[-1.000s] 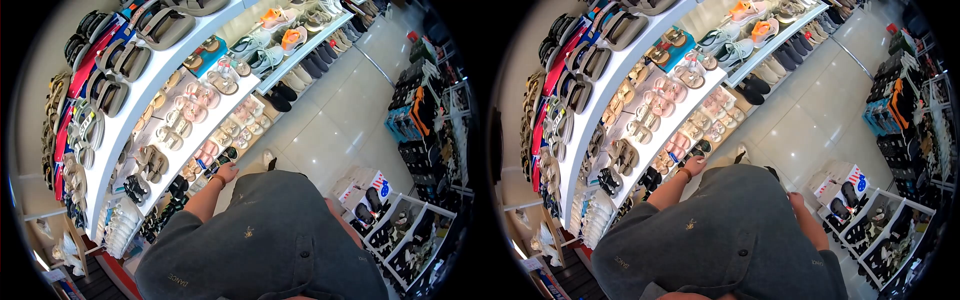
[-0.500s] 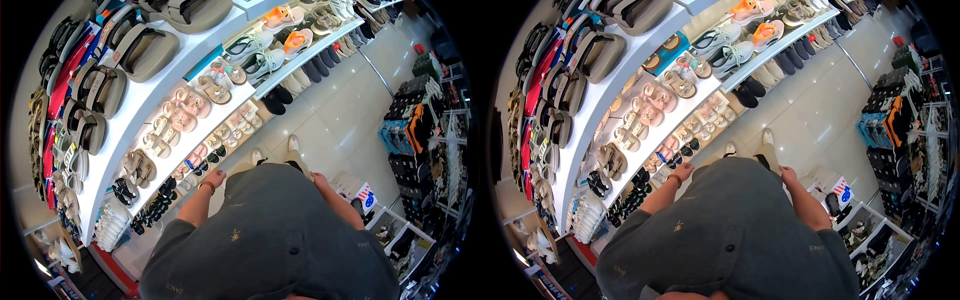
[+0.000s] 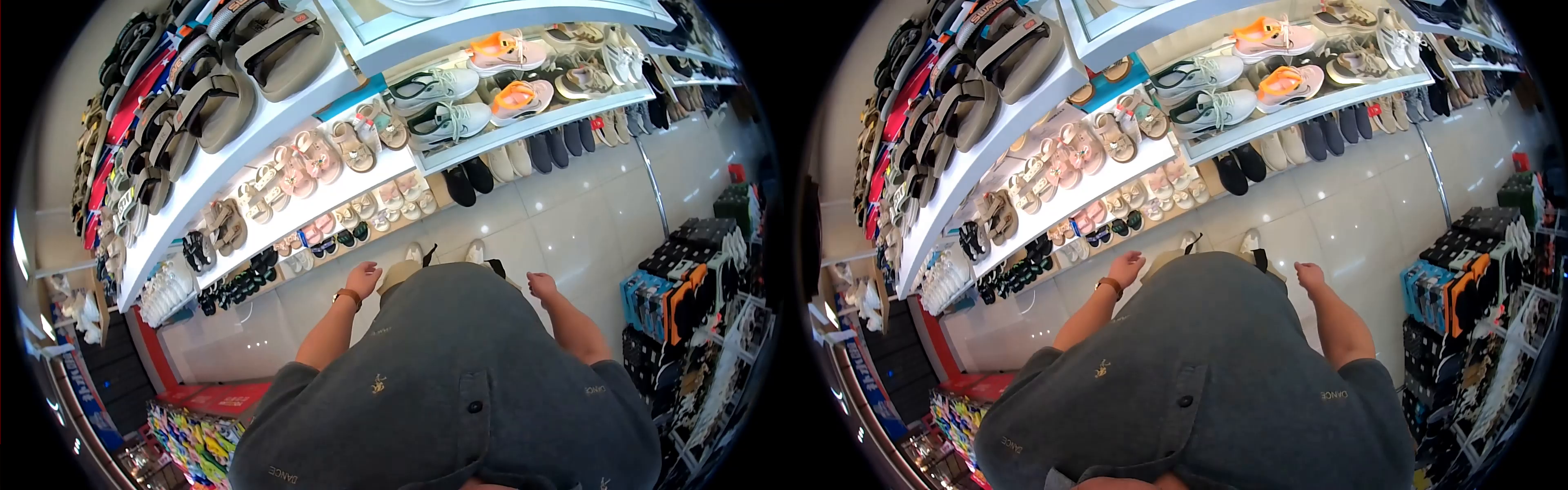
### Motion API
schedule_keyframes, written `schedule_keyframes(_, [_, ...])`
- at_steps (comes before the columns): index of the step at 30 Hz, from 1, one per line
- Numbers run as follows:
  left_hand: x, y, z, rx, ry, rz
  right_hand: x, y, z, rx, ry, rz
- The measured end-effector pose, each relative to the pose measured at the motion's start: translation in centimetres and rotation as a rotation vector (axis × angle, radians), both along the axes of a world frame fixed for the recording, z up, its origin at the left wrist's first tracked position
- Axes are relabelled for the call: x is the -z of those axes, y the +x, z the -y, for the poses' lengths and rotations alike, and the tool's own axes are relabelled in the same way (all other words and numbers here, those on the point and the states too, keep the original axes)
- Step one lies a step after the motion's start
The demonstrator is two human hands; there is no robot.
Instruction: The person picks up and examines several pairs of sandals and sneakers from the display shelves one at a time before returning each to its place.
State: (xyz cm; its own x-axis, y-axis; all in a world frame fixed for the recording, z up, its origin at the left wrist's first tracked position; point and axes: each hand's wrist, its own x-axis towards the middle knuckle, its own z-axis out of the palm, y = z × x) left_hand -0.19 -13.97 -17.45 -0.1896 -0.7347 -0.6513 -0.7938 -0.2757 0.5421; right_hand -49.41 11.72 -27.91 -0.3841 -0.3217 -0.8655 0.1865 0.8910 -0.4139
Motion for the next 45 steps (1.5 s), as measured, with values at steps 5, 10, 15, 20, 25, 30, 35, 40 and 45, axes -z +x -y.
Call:
schedule_keyframes(5, [-8.3,-8.7,-1.3,-0.112,-0.061,-0.36,2.5,-5.9,3.2,-0.192,-0.024,-0.08])
schedule_keyframes(10, [-18.8,-16.2,-1.5,0.118,0.452,-0.869,2.1,-5.7,6.9,-0.272,-0.067,-0.018])
schedule_keyframes(15, [-25.0,-18.9,-1.1,0.56,0.123,-0.86,2.9,-2.8,8.3,-0.338,-0.111,0.043])
schedule_keyframes(20, [-26.1,-21.2,-1.5,0.601,0.12,-0.813,1.0,-1.0,8.1,-0.443,-0.074,0.019])
schedule_keyframes(25, [-25.7,-22.4,-1.4,0.589,0.194,-0.789,3.3,-2.2,4.7,-0.335,-0.072,-0.005])
schedule_keyframes(30, [-25.4,-24.1,-1.0,0.638,0.201,-0.752,8.8,-4.8,-0.5,-0.267,0.007,-0.005])
schedule_keyframes(35, [-23.0,-24.8,2.7,0.508,-0.045,-0.432,10.6,-5.8,-3.9,-0.23,0.038,-0.021])
schedule_keyframes(40, [-20.9,-22.8,15.5,0.382,-0.674,-0.161,8.8,-5.2,-4.1,-0.162,-0.054,-0.007])
schedule_keyframes(45, [-21.5,-22.7,26.9,0.429,-0.982,0.079,2.8,-4.0,-2.9,0.026,-0.035,0.108])
